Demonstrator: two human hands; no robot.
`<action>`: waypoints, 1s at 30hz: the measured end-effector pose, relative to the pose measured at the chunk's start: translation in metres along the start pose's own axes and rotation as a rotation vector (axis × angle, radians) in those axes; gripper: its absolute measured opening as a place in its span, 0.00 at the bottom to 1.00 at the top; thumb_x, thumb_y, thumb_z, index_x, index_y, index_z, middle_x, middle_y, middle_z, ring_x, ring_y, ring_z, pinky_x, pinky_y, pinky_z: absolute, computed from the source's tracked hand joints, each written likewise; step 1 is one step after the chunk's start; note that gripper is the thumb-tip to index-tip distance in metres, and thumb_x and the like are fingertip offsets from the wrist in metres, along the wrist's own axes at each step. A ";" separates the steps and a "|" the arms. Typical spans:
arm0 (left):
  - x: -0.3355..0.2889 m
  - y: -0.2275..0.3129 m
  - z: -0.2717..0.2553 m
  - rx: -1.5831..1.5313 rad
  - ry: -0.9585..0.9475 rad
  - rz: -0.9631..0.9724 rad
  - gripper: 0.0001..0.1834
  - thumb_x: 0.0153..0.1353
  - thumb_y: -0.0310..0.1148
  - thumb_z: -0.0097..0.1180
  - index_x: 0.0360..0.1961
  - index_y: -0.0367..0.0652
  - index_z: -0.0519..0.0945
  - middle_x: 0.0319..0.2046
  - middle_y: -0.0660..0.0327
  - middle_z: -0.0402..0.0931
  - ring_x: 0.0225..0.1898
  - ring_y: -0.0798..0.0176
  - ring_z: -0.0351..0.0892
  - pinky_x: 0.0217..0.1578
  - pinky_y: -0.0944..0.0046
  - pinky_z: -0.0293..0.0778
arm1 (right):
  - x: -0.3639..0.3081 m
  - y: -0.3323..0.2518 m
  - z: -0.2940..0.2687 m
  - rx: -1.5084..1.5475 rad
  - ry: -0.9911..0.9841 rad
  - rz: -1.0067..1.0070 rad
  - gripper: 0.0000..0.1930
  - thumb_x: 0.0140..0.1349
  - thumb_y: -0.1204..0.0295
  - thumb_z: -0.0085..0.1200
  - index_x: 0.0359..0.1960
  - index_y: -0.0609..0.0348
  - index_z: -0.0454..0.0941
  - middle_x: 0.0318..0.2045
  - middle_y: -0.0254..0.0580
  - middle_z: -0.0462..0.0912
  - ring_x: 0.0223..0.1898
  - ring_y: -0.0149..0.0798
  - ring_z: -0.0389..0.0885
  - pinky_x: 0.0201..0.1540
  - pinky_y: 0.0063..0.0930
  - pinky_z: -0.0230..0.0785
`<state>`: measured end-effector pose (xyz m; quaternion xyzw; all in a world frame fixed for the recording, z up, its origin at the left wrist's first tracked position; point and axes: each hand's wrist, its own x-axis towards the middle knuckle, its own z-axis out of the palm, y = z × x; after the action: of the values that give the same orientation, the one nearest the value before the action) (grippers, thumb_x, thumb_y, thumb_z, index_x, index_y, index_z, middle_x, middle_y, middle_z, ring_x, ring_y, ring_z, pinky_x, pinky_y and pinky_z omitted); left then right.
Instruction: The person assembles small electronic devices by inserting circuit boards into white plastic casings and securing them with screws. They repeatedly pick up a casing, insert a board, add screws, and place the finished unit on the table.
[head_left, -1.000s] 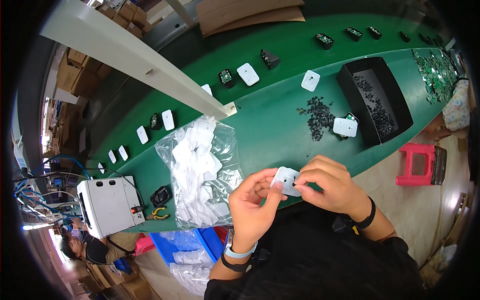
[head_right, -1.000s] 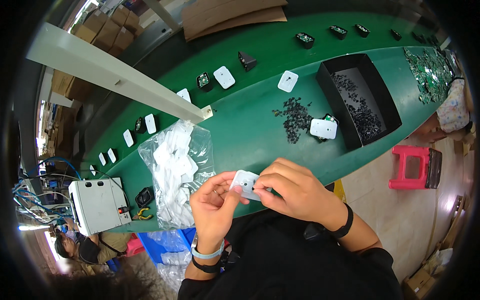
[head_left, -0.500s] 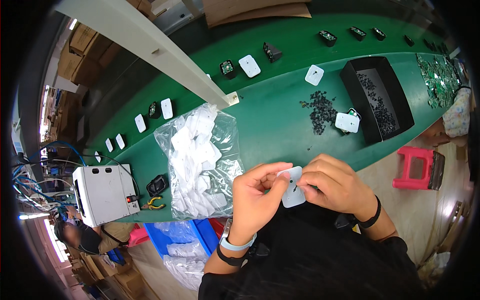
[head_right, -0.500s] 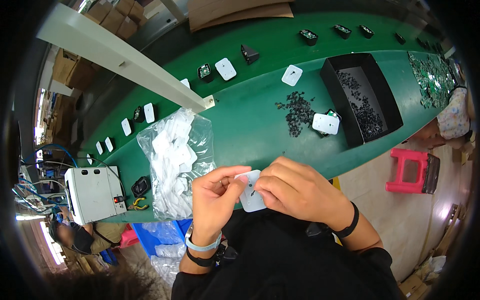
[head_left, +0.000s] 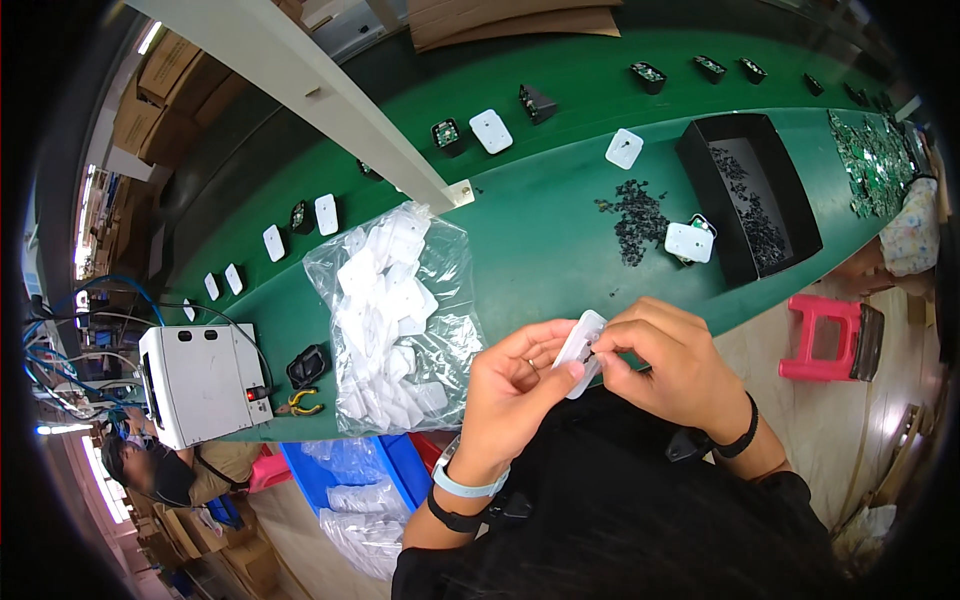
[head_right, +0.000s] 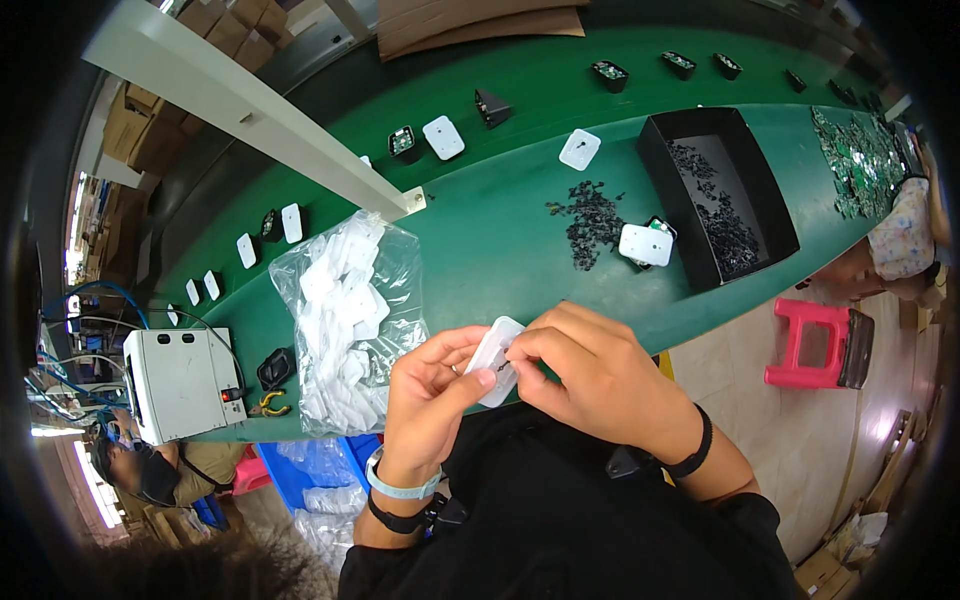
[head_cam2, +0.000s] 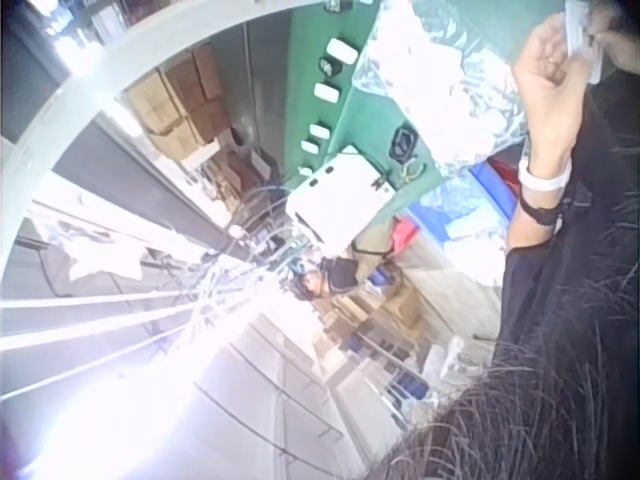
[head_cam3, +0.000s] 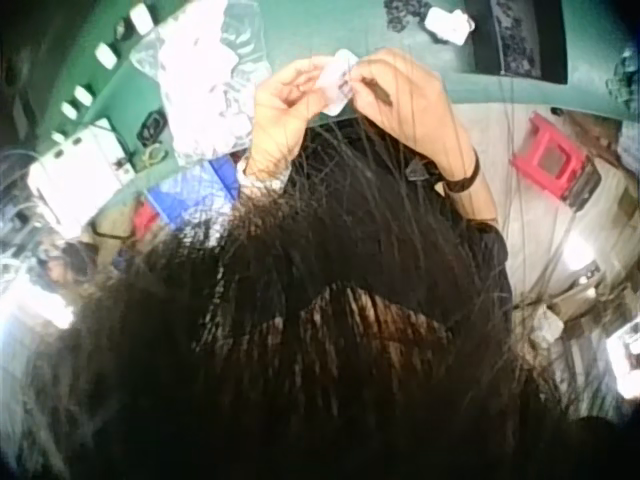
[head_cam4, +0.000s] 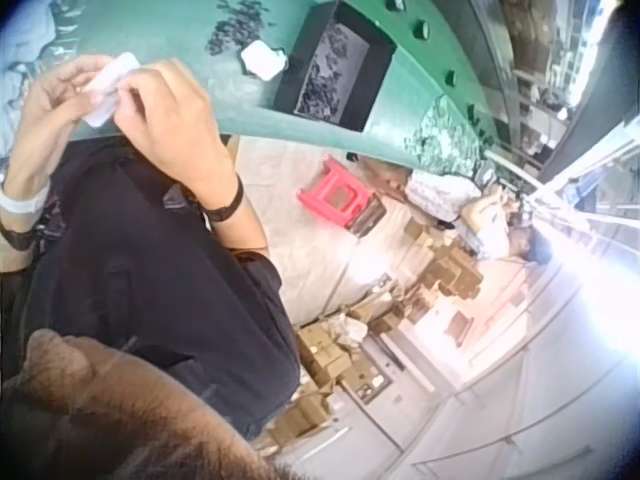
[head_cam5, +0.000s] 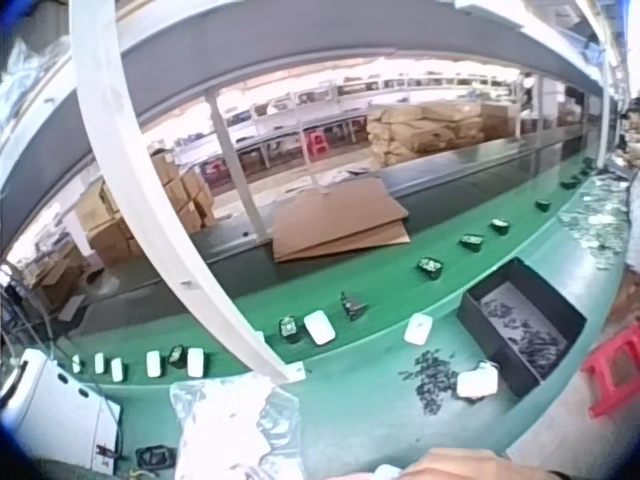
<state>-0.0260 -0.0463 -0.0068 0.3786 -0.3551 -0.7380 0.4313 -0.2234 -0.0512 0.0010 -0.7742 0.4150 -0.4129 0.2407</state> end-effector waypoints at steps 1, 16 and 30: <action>-0.003 0.000 0.000 -0.002 -0.013 0.011 0.19 0.65 0.16 0.57 0.58 0.28 0.77 0.50 0.53 0.82 0.52 0.66 0.82 0.52 0.70 0.78 | 0.000 -0.001 0.001 0.001 0.007 0.014 0.12 0.49 0.84 0.65 0.34 0.61 0.77 0.30 0.42 0.81 0.30 0.43 0.81 0.31 0.33 0.74; -0.006 -0.004 0.003 0.233 0.057 0.033 0.20 0.63 0.13 0.56 0.57 0.28 0.78 0.50 0.53 0.81 0.51 0.62 0.82 0.53 0.65 0.78 | 0.001 -0.009 0.006 0.152 0.065 0.335 0.09 0.52 0.81 0.65 0.33 0.63 0.78 0.25 0.37 0.80 0.27 0.35 0.81 0.29 0.28 0.75; 0.001 -0.011 -0.016 -0.261 0.063 -0.158 0.14 0.64 0.20 0.54 0.49 0.31 0.81 0.42 0.56 0.83 0.41 0.66 0.81 0.46 0.65 0.77 | -0.002 0.025 0.029 0.727 -0.125 0.193 0.29 0.52 0.77 0.72 0.57 0.62 0.77 0.54 0.44 0.79 0.63 0.41 0.73 0.63 0.38 0.69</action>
<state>-0.0166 -0.0459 -0.0232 0.3691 -0.2116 -0.7972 0.4283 -0.2103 -0.0621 -0.0337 -0.6194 0.2969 -0.4605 0.5623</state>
